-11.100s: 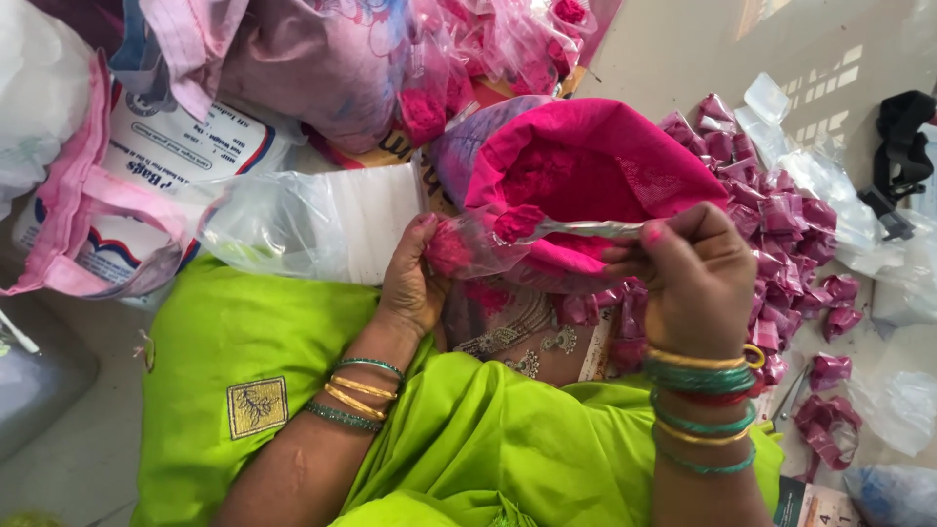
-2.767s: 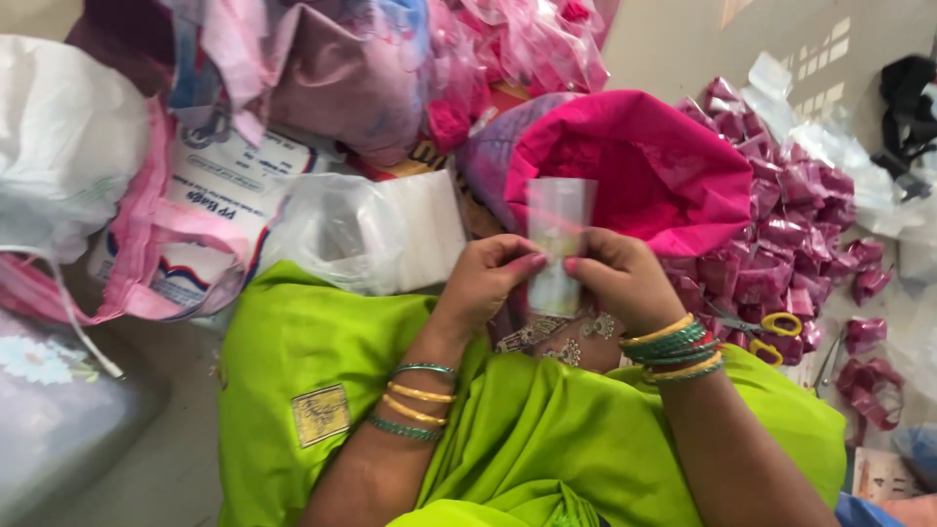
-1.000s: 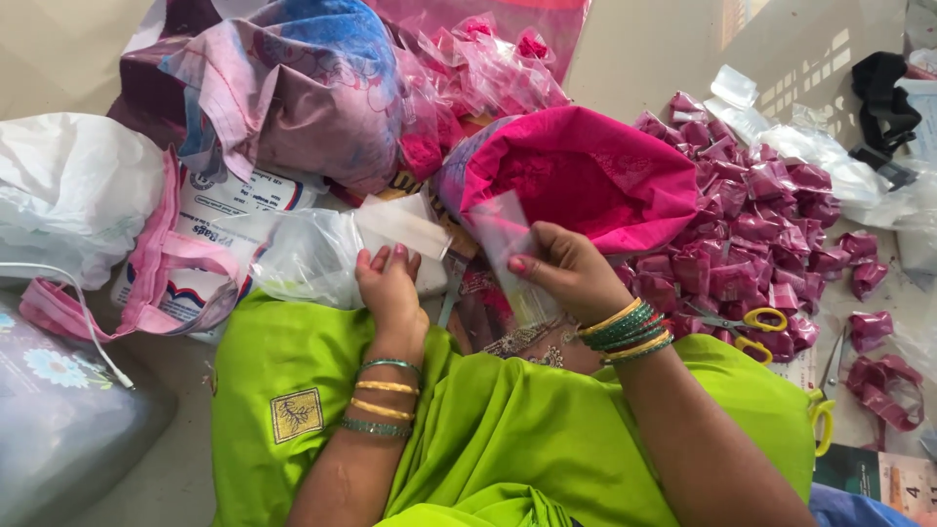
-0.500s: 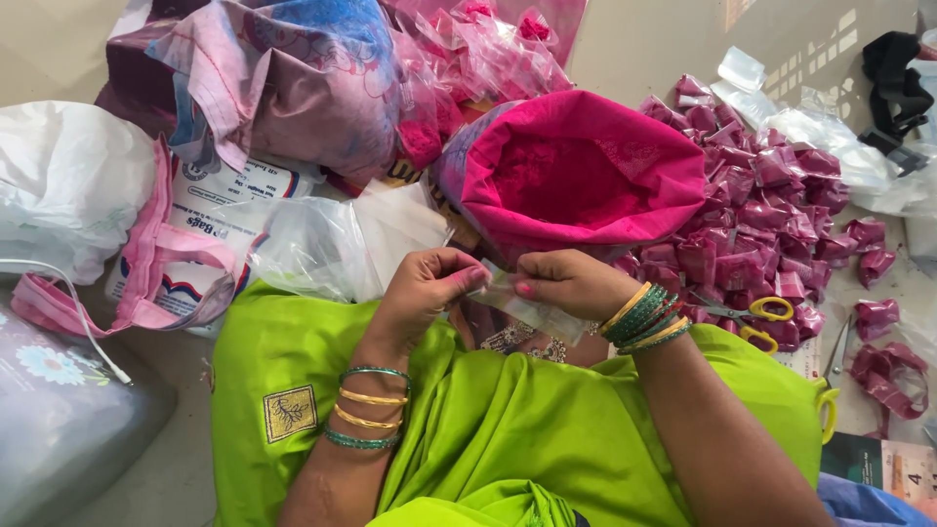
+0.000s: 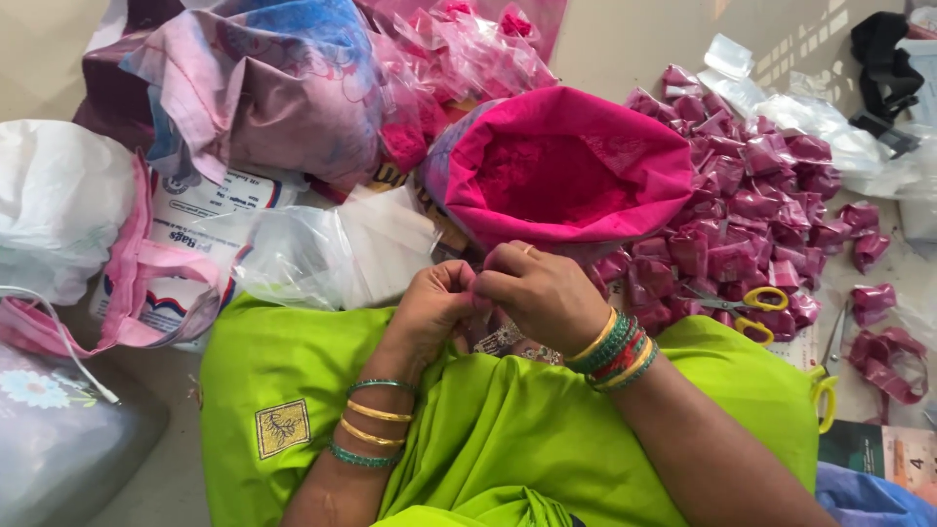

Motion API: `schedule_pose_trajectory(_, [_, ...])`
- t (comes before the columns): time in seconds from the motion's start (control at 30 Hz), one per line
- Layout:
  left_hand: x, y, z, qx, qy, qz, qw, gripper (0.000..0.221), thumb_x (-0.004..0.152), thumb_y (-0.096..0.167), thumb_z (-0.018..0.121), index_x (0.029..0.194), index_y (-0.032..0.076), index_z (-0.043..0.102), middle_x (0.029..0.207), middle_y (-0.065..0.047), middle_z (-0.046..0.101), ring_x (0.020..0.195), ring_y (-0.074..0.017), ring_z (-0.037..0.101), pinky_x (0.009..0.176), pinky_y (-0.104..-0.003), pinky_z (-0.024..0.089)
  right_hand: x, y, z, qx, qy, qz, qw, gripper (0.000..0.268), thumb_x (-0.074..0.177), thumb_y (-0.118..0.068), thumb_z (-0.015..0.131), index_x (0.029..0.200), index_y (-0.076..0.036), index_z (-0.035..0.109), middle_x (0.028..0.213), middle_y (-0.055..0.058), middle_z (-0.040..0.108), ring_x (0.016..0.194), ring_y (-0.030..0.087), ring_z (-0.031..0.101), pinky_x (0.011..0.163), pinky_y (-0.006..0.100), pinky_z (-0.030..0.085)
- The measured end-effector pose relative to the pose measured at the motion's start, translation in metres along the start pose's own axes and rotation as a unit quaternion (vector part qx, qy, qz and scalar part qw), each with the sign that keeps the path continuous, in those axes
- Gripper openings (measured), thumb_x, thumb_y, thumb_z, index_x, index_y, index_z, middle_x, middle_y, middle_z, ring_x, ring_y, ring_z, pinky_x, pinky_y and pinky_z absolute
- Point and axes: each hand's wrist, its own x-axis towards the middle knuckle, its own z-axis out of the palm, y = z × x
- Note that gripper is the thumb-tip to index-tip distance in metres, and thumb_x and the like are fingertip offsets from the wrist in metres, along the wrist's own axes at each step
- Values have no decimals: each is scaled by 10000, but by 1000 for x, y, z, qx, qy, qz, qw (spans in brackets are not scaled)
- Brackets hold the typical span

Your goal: The person manually scoops pink powder into small plastic bags and seals them.

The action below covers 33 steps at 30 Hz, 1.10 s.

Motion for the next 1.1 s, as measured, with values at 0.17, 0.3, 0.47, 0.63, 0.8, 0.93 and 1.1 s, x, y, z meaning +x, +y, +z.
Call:
schedule_pose_trajectory(0.17, [-6,18,2,-53,-44,-51,996,141,884,59,787,939,45,658,781,-33,681,588,-112,635,448,-275,543,7,5,-13,23,19,-75,997,221,759,-90,739,965,-150,684,1013,33,623,930,279,656,726,402,560])
schedule_pose_trajectory(0.3, [0,15,-5,-62,-13,-90,994,118,889,81,757,974,34,690,789,-46,701,613,-116,650,558,-238,551,7,12,-16,-1,25,-118,993,221,762,-62,710,957,-166,712,1033,23,632,962,276,654,757,397,565])
schedule_pose_trajectory(0.47, [10,1,-18,-20,42,-53,998,70,886,63,739,932,24,703,740,-34,697,563,-94,606,526,-218,494,10,4,-17,-2,-6,-129,992,186,743,-51,690,902,-148,691,1065,21,644,971,274,650,771,397,564])
schedule_pose_trajectory(0.63, [3,13,-3,139,120,49,982,45,886,34,723,917,1,723,731,-19,698,551,-62,560,494,-217,443,5,1,-1,15,-118,-136,983,250,677,-103,676,925,-109,658,1034,39,672,918,304,671,743,434,565])
schedule_pose_trajectory(0.8, [-14,33,44,396,144,160,893,82,896,83,723,927,9,736,712,14,696,585,-39,586,519,-224,467,6,-10,-3,-111,-353,160,915,605,861,-516,741,1273,-118,546,862,100,714,837,329,706,708,469,544])
schedule_pose_trajectory(0.93, [-17,19,41,336,32,179,924,97,941,114,751,975,23,745,834,-1,717,764,-8,617,634,-189,527,-42,31,63,-126,-279,138,942,422,779,-520,780,875,-115,711,801,92,711,822,310,723,698,465,560])
schedule_pose_trajectory(1.1, [-14,61,44,580,-36,396,711,946,551,340,922,1383,104,536,1243,-164,641,1154,-422,606,1051,-442,389,-20,11,13,-122,-287,112,943,496,781,-453,781,1149,-132,688,1134,110,679,791,328,727,663,474,583])
